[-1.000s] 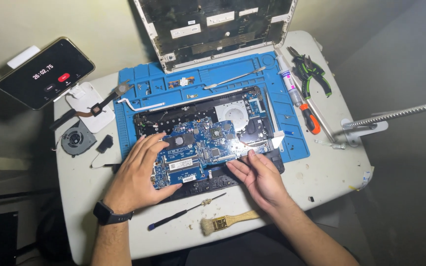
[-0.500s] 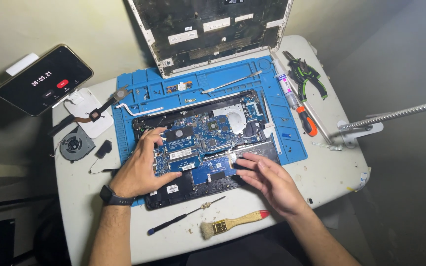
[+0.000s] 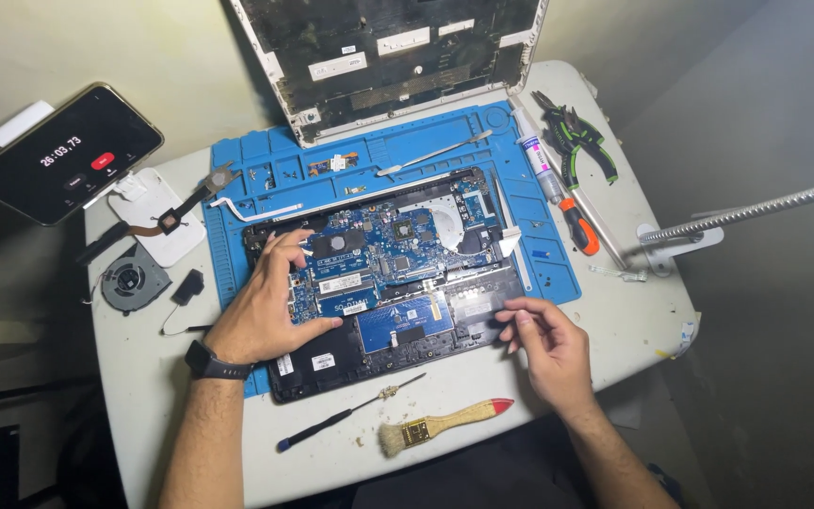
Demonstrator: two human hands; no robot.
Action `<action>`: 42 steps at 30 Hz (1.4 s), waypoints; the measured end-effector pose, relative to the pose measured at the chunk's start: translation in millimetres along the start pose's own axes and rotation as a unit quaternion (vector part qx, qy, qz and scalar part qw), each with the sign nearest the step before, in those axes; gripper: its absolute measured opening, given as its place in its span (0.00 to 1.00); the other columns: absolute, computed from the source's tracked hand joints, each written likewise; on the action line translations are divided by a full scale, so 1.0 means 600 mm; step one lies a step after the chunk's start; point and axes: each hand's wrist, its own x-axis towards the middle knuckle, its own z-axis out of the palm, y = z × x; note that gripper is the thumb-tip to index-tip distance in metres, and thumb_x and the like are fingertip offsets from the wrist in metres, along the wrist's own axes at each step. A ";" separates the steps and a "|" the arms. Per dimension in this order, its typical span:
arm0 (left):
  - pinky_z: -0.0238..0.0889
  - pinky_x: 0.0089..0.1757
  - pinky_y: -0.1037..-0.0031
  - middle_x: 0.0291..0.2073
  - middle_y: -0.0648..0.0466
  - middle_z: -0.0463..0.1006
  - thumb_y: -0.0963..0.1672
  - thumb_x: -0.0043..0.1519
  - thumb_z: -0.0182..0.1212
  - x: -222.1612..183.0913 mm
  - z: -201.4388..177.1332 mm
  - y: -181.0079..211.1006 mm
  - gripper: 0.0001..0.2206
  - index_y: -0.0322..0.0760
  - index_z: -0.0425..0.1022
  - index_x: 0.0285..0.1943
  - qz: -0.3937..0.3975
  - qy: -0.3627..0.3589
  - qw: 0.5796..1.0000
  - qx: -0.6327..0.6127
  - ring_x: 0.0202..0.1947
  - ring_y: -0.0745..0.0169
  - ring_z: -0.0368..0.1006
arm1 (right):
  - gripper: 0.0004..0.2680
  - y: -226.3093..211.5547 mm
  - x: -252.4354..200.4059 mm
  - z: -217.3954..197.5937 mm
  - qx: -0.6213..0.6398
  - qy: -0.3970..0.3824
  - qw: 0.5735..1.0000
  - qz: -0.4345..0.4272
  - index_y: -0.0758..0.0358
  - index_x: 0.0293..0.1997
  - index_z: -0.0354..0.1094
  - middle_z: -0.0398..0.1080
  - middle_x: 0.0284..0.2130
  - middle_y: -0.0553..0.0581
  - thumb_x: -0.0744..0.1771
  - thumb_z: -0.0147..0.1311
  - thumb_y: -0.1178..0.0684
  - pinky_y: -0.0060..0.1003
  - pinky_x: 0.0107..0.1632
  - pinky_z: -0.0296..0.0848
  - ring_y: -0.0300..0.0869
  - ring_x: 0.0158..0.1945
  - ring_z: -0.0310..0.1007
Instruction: Reinstalling a motherboard into a laptop chassis and connecting internal ribbon cables.
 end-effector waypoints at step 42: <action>0.56 0.63 0.57 0.69 0.35 0.64 0.51 0.45 0.77 -0.069 -0.041 0.146 0.35 0.38 0.49 0.45 0.048 0.054 0.993 -0.096 0.72 0.41 0.60 | 0.05 0.031 0.001 0.006 0.000 -0.086 0.986 -0.141 0.57 0.35 0.62 0.54 0.23 0.45 0.66 0.57 0.58 0.36 0.53 0.66 0.38 0.32 0.61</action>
